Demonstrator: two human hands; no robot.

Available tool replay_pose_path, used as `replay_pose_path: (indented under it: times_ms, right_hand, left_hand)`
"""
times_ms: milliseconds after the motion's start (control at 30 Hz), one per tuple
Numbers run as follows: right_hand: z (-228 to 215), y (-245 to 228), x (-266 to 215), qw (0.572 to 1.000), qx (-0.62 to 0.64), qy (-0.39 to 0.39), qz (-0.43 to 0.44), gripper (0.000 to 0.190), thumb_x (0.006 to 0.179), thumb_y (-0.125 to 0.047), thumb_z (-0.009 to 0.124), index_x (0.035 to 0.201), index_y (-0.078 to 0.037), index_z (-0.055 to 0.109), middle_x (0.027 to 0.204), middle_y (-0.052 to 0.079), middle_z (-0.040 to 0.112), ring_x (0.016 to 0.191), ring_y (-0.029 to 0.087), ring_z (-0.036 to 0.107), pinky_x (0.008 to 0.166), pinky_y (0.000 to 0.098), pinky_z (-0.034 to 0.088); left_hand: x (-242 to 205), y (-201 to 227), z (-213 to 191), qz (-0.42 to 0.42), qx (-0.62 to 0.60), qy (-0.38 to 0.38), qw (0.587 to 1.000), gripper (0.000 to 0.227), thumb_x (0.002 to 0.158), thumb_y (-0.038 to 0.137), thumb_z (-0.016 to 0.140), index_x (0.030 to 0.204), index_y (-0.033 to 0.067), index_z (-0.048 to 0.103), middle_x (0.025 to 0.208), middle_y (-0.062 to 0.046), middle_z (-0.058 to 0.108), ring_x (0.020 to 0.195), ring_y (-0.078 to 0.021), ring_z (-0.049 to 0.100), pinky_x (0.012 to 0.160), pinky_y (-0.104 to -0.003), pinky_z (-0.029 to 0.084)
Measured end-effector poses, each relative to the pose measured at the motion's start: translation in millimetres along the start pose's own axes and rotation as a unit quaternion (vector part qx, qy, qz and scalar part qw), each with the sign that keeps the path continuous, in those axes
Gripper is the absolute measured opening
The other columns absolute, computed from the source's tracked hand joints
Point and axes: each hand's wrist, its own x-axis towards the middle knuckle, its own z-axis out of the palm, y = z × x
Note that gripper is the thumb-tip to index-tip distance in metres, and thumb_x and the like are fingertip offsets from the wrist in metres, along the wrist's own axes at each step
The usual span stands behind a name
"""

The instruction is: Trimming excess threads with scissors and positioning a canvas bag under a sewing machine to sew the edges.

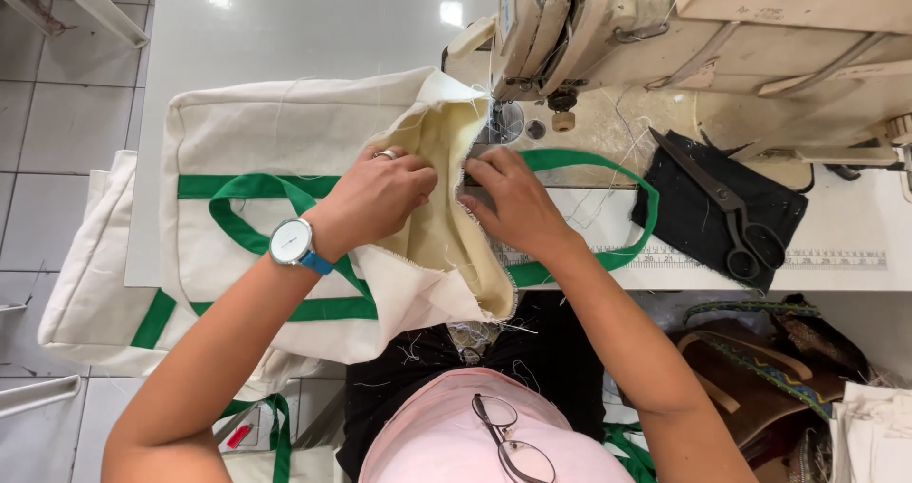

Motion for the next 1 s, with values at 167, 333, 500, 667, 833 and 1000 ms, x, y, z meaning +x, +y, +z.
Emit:
replay_pose_path:
  times_ms: [167, 333, 500, 667, 833, 1000]
  right_hand:
    - [-8, 9, -12, 0.996, 0.082, 0.014, 0.036, 0.036, 0.106, -0.045, 0.051, 0.121, -0.014, 0.063, 0.104, 0.009, 0.056, 0.108, 0.036, 0.063, 0.093, 0.0454, 0.051]
    - [-12, 15, -14, 0.989, 0.117, 0.075, 0.047, 0.053, 0.095, -0.061, 0.067, 0.089, -0.01, 0.058, 0.099, 0.007, 0.059, 0.099, 0.031, 0.065, 0.087, 0.0409, 0.053]
    - [-6, 30, -10, 0.986, 0.097, 0.119, 0.059, 0.031, 0.086, -0.024, 0.077, 0.076, -0.006, 0.054, 0.097, 0.011, 0.061, 0.093, 0.036, 0.065, 0.079, 0.0442, 0.053]
    - [-1, 28, -11, 0.977, 0.128, 0.143, 0.088, 0.025, 0.081, -0.017, 0.079, 0.073, -0.005, 0.06, 0.093, 0.013, 0.065, 0.09, 0.036, 0.068, 0.077, 0.0427, 0.053]
    - [-12, 27, -16, 0.964, 0.254, 0.065, 0.049, 0.017, 0.093, -0.02, 0.062, 0.089, -0.012, 0.076, 0.089, 0.004, 0.067, 0.09, 0.025, 0.066, 0.083, 0.0377, 0.053]
    - [2, 28, -19, 0.973, 0.22, 0.057, -0.029, 0.038, 0.084, 0.011, 0.056, 0.107, -0.008, 0.079, 0.11, 0.012, 0.075, 0.113, 0.038, 0.067, 0.106, 0.0488, 0.048]
  left_hand:
    - [13, 11, -15, 0.017, -0.029, -0.038, 0.999, 0.01, 0.095, 0.03, 0.066, 0.094, 0.0231, 0.058, 0.12, 0.004, 0.065, 0.117, -0.0319, 0.062, 0.092, -0.049, 0.044]
    - [17, 19, -12, 0.036, -0.089, -0.015, 0.995, 0.011, 0.097, 0.03, 0.06, 0.093, 0.0206, 0.055, 0.128, 0.004, 0.065, 0.134, -0.0297, 0.056, 0.098, -0.053, 0.039]
    - [11, 22, 4, 0.076, 0.107, 0.114, 0.985, 0.009, 0.1, 0.038, 0.054, 0.102, 0.0296, 0.054, 0.117, 0.008, 0.062, 0.122, -0.0185, 0.061, 0.093, -0.042, 0.044]
    - [8, 24, 7, 0.086, 0.074, 0.11, 0.988, 0.009, 0.105, 0.032, 0.051, 0.107, 0.0246, 0.055, 0.122, 0.003, 0.062, 0.131, -0.0248, 0.057, 0.097, -0.048, 0.041]
    - [10, 21, 12, 0.093, 0.066, 0.131, 0.985, 0.007, 0.102, 0.03, 0.052, 0.104, 0.0234, 0.053, 0.12, 0.006, 0.063, 0.116, -0.0187, 0.061, 0.089, -0.041, 0.041]
    - [14, 2, 31, 0.043, -0.053, 0.067, 0.995, 0.011, 0.101, 0.035, 0.055, 0.102, 0.0244, 0.053, 0.099, 0.004, 0.064, 0.113, -0.0224, 0.065, 0.087, -0.044, 0.041]
